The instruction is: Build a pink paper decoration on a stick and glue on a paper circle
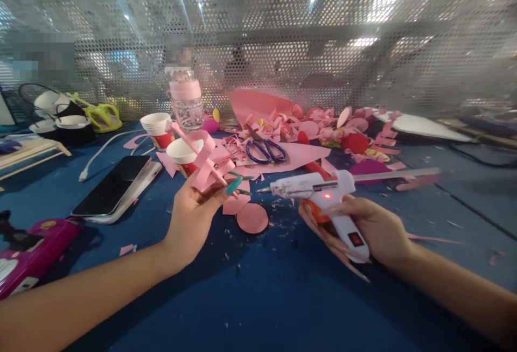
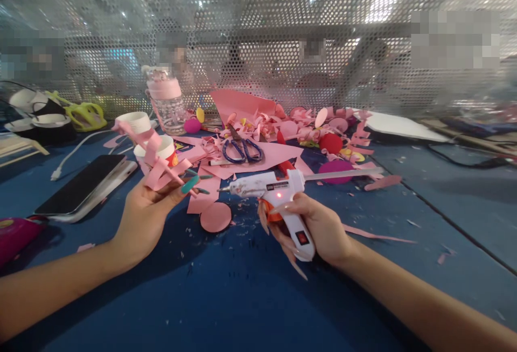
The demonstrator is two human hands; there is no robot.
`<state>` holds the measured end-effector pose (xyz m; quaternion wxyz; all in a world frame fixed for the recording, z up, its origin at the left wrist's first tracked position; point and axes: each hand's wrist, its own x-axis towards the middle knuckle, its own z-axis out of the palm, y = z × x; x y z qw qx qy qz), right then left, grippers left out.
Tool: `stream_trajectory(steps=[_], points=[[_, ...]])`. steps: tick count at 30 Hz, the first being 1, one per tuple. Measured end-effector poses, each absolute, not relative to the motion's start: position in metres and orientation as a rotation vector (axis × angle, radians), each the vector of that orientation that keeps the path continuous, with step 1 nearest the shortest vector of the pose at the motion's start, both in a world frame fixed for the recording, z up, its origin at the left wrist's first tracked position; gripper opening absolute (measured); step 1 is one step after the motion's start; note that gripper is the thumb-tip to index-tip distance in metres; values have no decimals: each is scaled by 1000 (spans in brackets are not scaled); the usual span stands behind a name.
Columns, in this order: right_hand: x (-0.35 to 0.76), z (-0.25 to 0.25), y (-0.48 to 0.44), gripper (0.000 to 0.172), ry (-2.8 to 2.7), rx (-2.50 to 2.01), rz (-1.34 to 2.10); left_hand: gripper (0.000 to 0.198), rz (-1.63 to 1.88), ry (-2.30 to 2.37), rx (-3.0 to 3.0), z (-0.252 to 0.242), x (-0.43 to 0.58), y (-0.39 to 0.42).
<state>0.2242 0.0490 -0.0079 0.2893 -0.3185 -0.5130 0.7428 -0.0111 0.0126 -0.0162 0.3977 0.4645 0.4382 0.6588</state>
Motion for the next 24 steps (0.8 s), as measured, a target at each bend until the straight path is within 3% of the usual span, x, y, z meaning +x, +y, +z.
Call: stream_trajectory(steps=[10, 24], points=[[221, 2, 39, 35, -1533, -1292, 1855, 42, 1524, 1212, 1216, -26, -15, 19], [214, 4, 38, 35, -1610, -1274, 1796, 43, 1465, 1297, 1277, -34, -19, 21]])
